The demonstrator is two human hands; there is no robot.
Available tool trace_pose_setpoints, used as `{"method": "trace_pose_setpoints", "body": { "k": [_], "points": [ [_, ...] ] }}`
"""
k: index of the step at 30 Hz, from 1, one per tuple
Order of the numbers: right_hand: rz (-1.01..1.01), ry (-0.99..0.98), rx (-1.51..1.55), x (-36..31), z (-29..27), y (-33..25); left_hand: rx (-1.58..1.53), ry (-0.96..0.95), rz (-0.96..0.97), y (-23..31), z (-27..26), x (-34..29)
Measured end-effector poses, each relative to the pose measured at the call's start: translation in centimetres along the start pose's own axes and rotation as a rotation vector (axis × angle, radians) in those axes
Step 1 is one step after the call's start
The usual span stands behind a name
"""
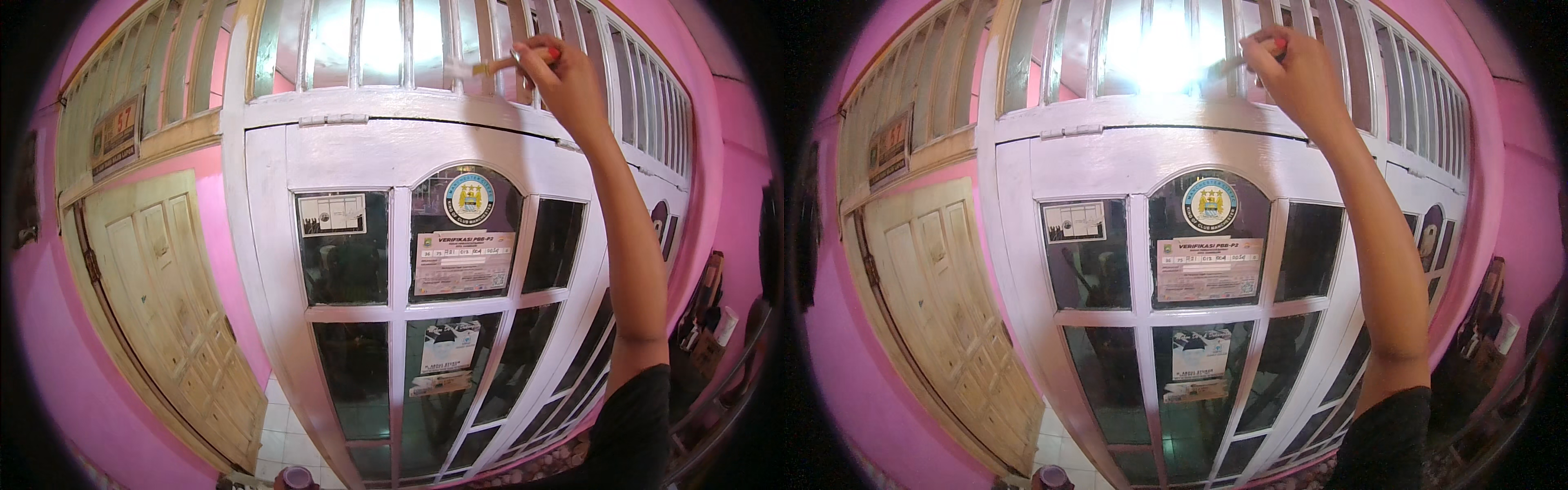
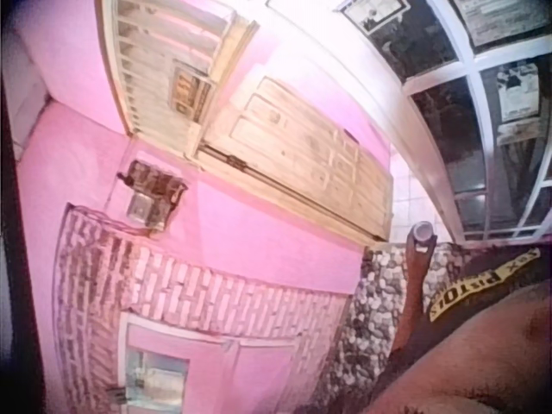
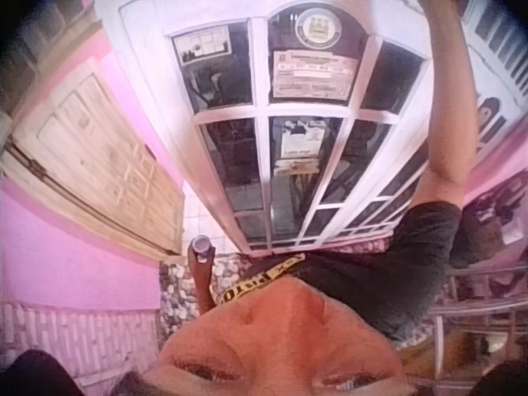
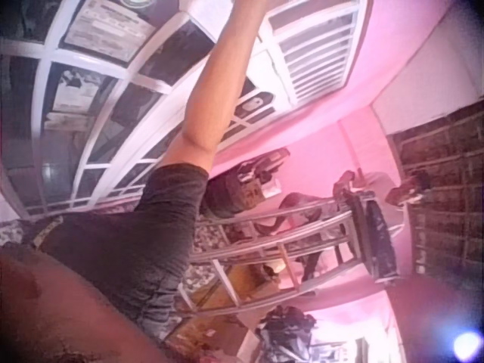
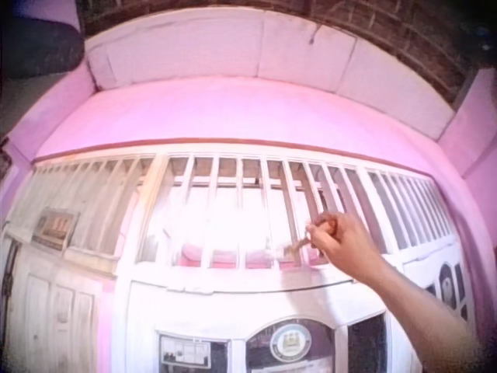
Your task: The person paints the upper bars of a door frame and the side of a wooden door using a brush and a small container of white paint.
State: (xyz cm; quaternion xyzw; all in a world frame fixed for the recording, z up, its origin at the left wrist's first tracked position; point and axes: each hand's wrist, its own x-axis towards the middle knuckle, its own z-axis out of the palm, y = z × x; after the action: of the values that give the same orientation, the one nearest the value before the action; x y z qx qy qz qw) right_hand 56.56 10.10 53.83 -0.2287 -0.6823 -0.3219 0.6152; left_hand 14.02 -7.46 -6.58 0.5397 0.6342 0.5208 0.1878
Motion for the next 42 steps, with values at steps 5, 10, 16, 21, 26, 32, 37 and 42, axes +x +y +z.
{"method": "trace_pose_setpoints", "body": {
  "k": [5, 10, 16, 21, 26, 32, 37, 42],
  "points": [
    [0.02, -0.057, 0.007, -0.2, -0.3, -0.3, -0.025, -0.016, -0.028, 0.8, -0.5, 0.0],
    [-0.028, 0.079, -0.179, 4.9, -0.2, 0.0, -0.081, -0.017, 0.013, 0.2, 0.1, 0.2],
    [0.087, 0.382, 0.096, 8.8, 2.2, -0.2, 0.116, 0.011, 0.092, -1.1, 0.6, -0.1],
    [0.042, 0.226, 0.098, 5.7, 2.9, 1.2, -0.082, -0.007, -0.01, 0.0, -0.3, -0.7],
    [0.01, 0.296, 0.061, 6.2, 1.5, 2.8, -0.008, 0.039, 0.093, -4.2, 0.5, -0.4],
    [0.001, 0.344, 0.103, 6.0, 3.5, -0.3, -0.078, 0.007, 0.034, -0.2, 0.0, -0.5],
    [0.046, 0.409, 0.034, 5.1, 2.9, -2.9, -0.102, 0.007, -0.016, -0.1, 0.1, -0.9],
    [0.055, 0.333, 0.112, 5.3, 3.2, -2.6, -0.065, 0.034, 0.051, -1.1, 0.4, -0.8]
  ]
}}
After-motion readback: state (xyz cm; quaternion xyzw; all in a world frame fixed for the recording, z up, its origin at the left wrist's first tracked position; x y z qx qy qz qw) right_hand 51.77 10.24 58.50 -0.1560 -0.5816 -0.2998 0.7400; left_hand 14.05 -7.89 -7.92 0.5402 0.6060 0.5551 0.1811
